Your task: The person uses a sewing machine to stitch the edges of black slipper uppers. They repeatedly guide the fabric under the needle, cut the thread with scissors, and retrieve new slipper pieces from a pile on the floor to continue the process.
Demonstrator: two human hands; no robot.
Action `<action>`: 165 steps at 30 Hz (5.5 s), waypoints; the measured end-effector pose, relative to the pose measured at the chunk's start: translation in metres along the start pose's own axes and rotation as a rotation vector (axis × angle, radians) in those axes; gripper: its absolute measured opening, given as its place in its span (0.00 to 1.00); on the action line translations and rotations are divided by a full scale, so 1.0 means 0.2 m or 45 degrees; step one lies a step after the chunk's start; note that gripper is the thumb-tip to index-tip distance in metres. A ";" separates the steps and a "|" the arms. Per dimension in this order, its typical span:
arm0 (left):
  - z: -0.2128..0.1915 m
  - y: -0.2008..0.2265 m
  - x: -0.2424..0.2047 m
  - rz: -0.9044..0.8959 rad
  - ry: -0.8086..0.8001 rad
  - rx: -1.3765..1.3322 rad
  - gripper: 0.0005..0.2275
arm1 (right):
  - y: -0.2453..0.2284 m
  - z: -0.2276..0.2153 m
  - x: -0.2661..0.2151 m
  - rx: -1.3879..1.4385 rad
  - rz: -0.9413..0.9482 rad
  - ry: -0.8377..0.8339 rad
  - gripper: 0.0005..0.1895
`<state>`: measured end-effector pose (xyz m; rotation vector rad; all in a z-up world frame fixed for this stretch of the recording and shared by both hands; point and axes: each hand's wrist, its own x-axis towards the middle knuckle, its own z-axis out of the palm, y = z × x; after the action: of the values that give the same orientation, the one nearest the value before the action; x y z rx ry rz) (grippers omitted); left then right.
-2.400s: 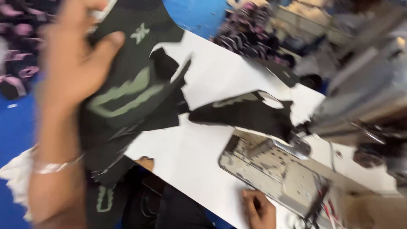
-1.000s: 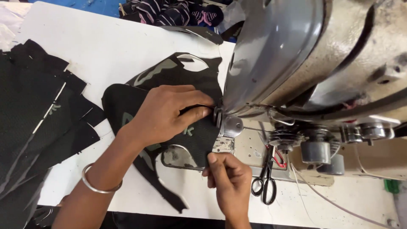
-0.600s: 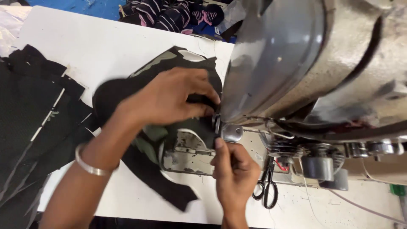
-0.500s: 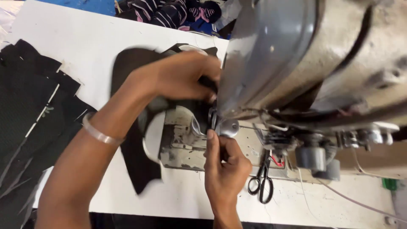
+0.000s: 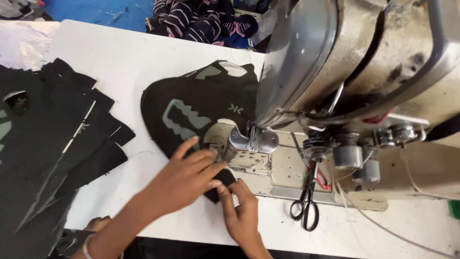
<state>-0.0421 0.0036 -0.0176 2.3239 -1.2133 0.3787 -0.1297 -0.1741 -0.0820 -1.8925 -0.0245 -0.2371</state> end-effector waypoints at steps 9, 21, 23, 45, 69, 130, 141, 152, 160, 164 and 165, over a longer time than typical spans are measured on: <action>-0.05 0.23 0.22 -0.318 0.299 -0.251 0.12 | -0.08 -0.18 0.12 0.428 0.235 0.316 0.10; 0.03 0.17 0.36 -0.511 0.442 -0.217 0.07 | -0.01 -0.26 0.23 0.476 0.284 0.256 0.11; 0.01 0.16 0.35 -0.514 0.456 -0.209 0.07 | 0.02 -0.30 0.19 0.412 0.225 0.123 0.15; 0.03 -0.24 0.61 -0.145 0.015 -0.177 0.04 | -0.15 -0.07 0.31 0.511 0.349 0.549 0.17; -0.88 -1.02 -1.07 -1.538 0.358 1.273 0.37 | 0.54 -0.05 -0.20 -0.364 0.425 -0.184 0.10; -0.19 -0.10 0.45 -0.217 -0.184 -0.154 0.16 | -0.05 -0.17 0.06 0.612 0.426 0.072 0.12; -0.12 -0.20 0.57 -0.217 -0.082 -0.181 0.10 | -0.13 -0.15 0.26 0.571 0.373 0.284 0.12; 0.02 -0.12 0.42 0.103 0.524 0.354 0.09 | 0.00 -0.08 0.13 0.235 0.125 0.451 0.12; 0.12 0.09 0.01 -0.056 0.266 0.176 0.29 | 0.14 -0.04 -0.07 0.118 0.071 0.062 0.08; 0.02 0.20 0.10 -0.086 0.144 0.001 0.18 | 0.07 -0.13 0.00 0.334 0.098 0.148 0.12; 0.00 0.23 0.14 -0.157 0.220 -0.017 0.16 | 0.02 -0.17 0.05 0.268 0.156 0.178 0.14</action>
<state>-0.0636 -0.0385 0.0082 2.2878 -0.9826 0.5148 -0.1238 -0.2080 -0.0738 -1.6577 0.1549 -0.2721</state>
